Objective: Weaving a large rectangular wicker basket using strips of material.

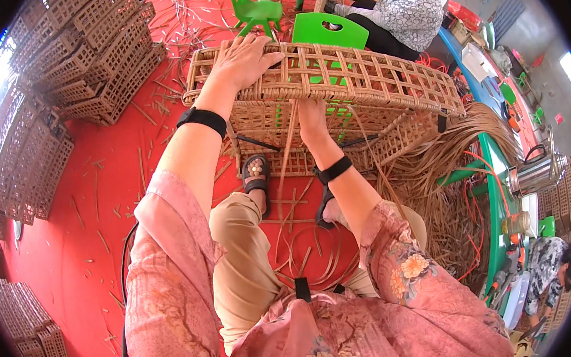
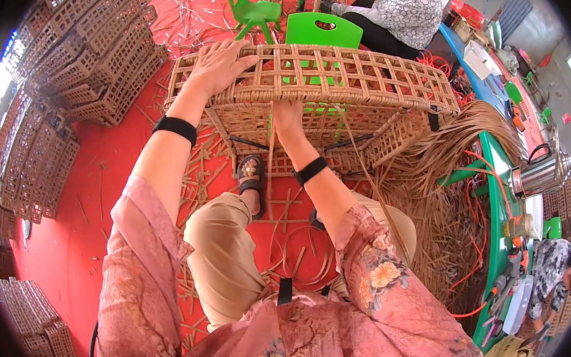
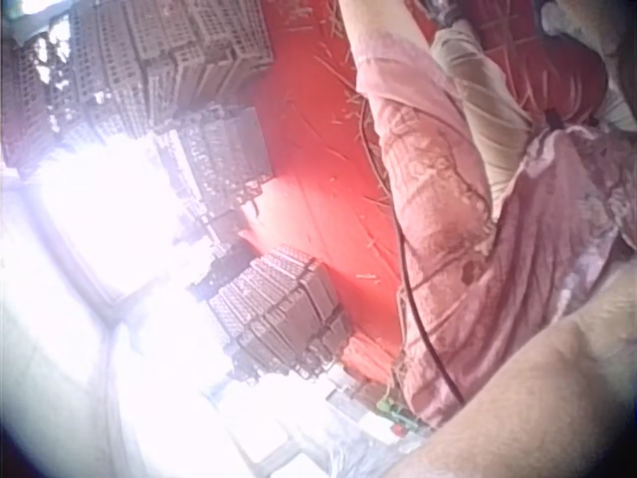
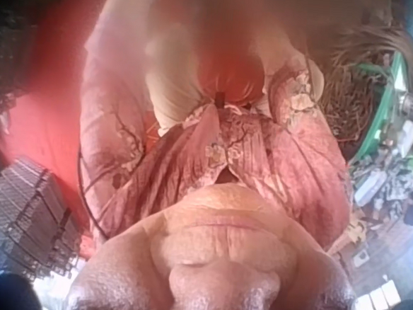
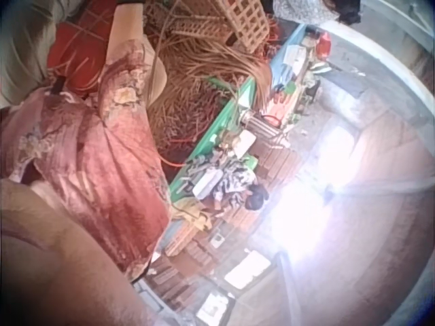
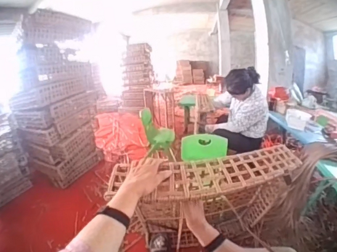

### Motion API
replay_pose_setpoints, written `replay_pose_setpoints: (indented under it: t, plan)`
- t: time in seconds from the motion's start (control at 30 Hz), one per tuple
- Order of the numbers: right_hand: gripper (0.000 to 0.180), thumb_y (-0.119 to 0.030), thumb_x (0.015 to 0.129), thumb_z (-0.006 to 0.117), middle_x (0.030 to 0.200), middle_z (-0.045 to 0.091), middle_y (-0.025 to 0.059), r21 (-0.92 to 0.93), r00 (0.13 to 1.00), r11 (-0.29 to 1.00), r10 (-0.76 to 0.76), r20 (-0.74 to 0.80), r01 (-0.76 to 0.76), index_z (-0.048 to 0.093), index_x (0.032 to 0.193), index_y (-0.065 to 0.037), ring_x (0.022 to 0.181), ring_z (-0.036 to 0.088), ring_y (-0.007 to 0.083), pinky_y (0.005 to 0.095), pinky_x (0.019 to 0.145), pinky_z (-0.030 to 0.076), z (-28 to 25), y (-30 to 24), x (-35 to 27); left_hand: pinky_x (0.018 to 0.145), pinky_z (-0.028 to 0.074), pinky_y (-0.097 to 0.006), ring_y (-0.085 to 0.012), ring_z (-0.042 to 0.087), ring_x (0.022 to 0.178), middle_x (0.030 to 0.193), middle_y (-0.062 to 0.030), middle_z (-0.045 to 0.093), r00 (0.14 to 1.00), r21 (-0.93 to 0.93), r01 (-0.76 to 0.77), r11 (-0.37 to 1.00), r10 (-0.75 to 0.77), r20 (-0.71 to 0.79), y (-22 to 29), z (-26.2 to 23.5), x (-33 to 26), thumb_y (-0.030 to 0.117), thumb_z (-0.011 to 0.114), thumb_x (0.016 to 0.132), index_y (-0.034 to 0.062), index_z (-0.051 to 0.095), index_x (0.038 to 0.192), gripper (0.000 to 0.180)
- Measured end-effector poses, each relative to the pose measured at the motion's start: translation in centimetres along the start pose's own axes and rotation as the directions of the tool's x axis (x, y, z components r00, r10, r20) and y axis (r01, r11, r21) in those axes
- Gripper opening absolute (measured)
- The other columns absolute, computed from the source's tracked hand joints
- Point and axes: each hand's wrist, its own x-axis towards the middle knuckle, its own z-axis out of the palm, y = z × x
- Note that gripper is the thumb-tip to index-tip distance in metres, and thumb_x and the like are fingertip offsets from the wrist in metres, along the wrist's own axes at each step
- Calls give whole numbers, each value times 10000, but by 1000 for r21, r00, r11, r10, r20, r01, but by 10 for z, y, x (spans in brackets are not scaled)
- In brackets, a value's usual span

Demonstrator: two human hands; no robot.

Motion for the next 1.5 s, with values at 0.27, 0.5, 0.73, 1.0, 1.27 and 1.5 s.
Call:
replay_pose_setpoints:
  t: [0.27,0.5,0.73,1.0,1.27,1.5]
  plan:
    - [196,-153,978,419,763,584,86,756,922,531,261,285,-384,555,890,-43,598,526,163,335,555,423,4,-57,-17,1136,199,-458,-288,368,1348,1419,-127,462,1000,16,7,1000,-7,-7,-11,0,-1,610,407,908,122,421,1422,709]
    - [252,-273,976,517,575,460,-12,303,920,868,376,114,-393,574,866,-54,445,379,69,255,405,281,-7,38,-137,1114,232,-452,-281,402,1321,1385,-126,495,999,36,-38,999,40,-29,-11,13,12,599,419,911,148,442,1408,672]
    - [323,-326,982,532,576,461,-21,343,842,769,494,216,-539,607,899,-23,487,403,60,216,466,321,-14,16,-150,1101,245,-455,-300,402,1309,1374,-131,492,999,48,-13,999,15,-35,-9,1,-11,586,408,919,108,432,1410,685]
    - [361,-356,980,520,593,522,9,267,903,863,400,157,-429,610,948,-7,494,464,76,234,463,369,-23,28,-169,1080,265,-436,-277,423,1289,1338,-130,520,993,52,-72,996,77,-93,3,-1,-35,563,425,928,85,450,1388,664]
    - [379,-369,978,530,684,617,32,295,880,831,417,229,-471,606,1067,-8,530,557,89,222,450,424,-34,-3,-149,1121,234,-483,-281,364,1362,1422,-123,458,996,31,-50,998,53,-68,-33,18,15,594,417,919,139,466,1387,655]
    - [278,-302,981,545,618,465,-21,276,879,837,422,222,-472,594,1011,-31,493,365,37,183,409,274,-54,-18,-140,1162,185,-472,-349,271,1408,1510,-201,317,982,-93,38,995,-20,188,-12,-12,24,568,529,870,77,360,1455,782]
